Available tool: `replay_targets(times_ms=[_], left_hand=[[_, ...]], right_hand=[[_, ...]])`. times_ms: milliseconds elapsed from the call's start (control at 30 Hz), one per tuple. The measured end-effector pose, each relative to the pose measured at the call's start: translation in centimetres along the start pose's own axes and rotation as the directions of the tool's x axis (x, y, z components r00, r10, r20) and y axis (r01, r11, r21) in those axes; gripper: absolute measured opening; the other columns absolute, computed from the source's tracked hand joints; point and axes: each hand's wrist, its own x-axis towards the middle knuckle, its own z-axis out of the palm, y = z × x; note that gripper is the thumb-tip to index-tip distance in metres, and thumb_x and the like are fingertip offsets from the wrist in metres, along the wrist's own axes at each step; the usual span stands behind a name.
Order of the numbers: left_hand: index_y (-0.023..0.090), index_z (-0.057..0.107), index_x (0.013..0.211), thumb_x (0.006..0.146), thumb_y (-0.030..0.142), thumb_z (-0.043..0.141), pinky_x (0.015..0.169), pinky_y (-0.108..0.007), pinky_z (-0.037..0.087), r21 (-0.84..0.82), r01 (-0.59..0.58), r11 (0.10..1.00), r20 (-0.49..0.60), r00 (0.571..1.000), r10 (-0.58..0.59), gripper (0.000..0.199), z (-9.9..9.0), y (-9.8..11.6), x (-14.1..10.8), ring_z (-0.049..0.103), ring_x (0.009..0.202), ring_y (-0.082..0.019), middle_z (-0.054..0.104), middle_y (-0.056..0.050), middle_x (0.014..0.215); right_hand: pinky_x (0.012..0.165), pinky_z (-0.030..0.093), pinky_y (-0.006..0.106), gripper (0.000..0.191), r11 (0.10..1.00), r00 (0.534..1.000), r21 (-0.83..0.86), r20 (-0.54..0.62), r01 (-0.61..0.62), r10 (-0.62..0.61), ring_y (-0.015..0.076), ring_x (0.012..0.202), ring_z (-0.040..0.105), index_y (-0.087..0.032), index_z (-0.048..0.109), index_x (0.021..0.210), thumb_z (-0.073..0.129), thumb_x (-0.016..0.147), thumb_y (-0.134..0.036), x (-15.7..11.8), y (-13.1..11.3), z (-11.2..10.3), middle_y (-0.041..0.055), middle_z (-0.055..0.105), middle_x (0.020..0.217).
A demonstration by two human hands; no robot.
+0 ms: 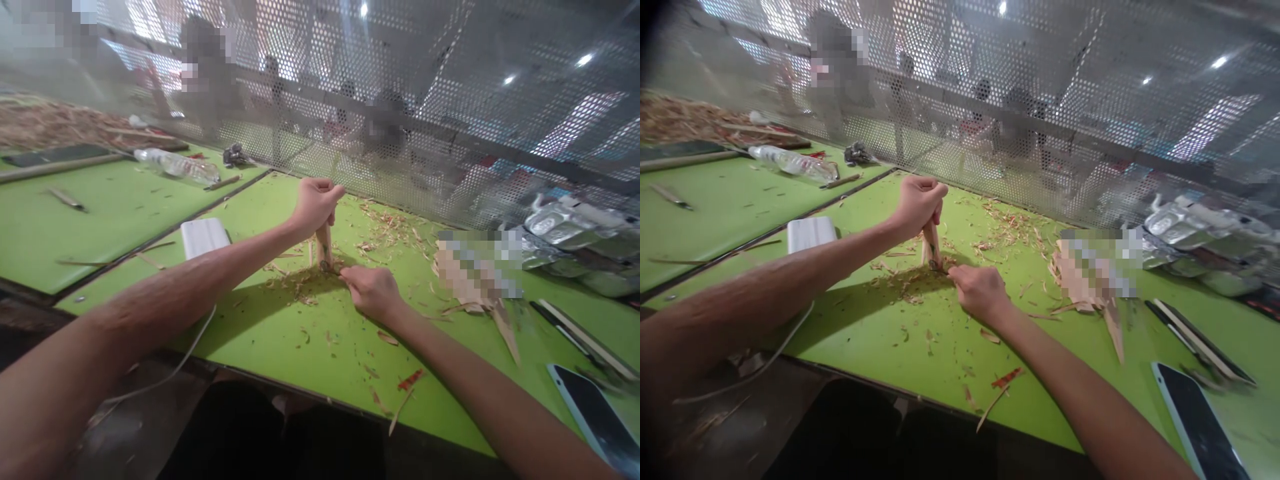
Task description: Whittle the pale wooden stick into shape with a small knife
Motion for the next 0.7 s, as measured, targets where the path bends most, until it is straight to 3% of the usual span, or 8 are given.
replay_targets(times_ms=[700], left_hand=[[0.025,0.035,0.048,0.074,0.016,0.056,0.030,-0.019,0.029,-0.040,0.087,0.995,0.001,0.996,-0.087,0.034,-0.87,-0.92,0.29,0.041,0.028,-0.007,0.039,0.007,0.032]], right_hand=[[0.051,0.024,0.027,0.023,0.999,0.997,0.029,-0.066,-0.045,0.047,0.0130,0.054,0.057,-0.020,0.077,0.096,0.054,0.097,-0.018,-0.46,-0.39,-0.05,0.0018,0.076,0.076]])
